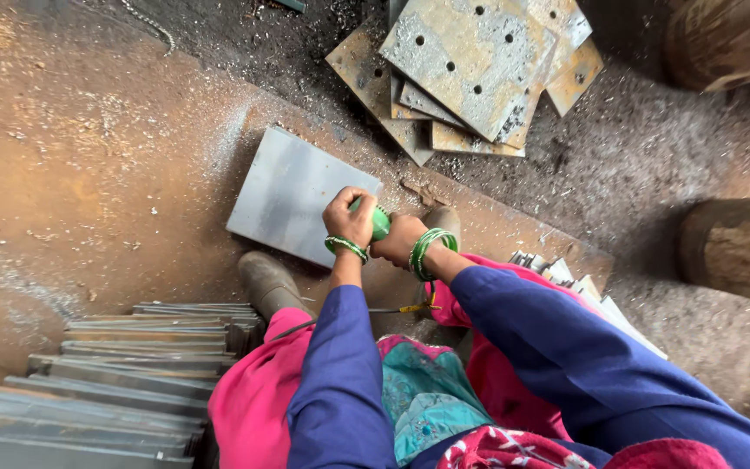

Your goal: The person uses a drill to make holes in metal plates while sitting on the floor, handling the plates one by one and stacking them.

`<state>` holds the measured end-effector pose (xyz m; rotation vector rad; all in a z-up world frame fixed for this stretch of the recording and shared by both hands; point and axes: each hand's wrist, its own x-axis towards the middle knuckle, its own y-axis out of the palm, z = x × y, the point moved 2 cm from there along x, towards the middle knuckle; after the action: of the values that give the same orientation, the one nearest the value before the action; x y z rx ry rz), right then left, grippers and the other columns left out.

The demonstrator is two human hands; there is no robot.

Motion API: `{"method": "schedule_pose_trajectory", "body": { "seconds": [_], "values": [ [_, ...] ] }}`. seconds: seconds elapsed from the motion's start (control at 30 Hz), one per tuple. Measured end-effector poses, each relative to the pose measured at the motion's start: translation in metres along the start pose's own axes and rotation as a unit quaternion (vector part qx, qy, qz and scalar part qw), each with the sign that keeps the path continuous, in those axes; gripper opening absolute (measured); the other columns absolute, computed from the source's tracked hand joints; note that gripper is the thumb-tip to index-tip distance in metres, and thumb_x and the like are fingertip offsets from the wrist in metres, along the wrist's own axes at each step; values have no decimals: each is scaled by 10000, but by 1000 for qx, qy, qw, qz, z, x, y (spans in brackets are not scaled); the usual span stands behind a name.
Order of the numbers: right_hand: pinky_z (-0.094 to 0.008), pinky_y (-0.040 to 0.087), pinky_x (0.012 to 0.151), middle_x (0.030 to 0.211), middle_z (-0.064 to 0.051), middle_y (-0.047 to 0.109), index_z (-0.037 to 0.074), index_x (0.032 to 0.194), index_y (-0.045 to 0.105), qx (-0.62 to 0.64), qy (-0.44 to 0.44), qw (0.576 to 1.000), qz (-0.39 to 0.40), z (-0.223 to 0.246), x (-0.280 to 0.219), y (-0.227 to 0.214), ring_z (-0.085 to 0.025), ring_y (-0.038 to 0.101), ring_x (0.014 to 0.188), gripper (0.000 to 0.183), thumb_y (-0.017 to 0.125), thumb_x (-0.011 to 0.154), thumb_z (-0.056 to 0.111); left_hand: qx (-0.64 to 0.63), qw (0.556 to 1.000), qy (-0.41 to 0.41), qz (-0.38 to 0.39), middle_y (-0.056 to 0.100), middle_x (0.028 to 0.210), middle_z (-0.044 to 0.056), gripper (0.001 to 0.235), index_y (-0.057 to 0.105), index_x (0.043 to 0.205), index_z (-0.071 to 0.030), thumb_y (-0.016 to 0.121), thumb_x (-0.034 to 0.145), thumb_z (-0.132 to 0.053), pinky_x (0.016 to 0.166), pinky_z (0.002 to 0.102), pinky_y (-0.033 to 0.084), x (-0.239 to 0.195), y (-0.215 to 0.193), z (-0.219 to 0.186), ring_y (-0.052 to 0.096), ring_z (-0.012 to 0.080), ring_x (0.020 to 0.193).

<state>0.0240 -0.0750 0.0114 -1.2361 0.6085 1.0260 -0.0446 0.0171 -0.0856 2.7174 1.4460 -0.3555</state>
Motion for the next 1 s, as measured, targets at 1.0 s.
{"method": "schedule_pose_trajectory", "body": {
  "seconds": [1.0],
  "values": [
    [-357,576,604,838,-119,758,-22,1001,722,17,-68,997,41,-51,-26,-74,-199,709,691,330,789,717,133,62,991,35,110,748,733,96,349,714,739,-161,782,709,-502,612,403,567,-12,57,-84,728,265,677]
  ]
}}
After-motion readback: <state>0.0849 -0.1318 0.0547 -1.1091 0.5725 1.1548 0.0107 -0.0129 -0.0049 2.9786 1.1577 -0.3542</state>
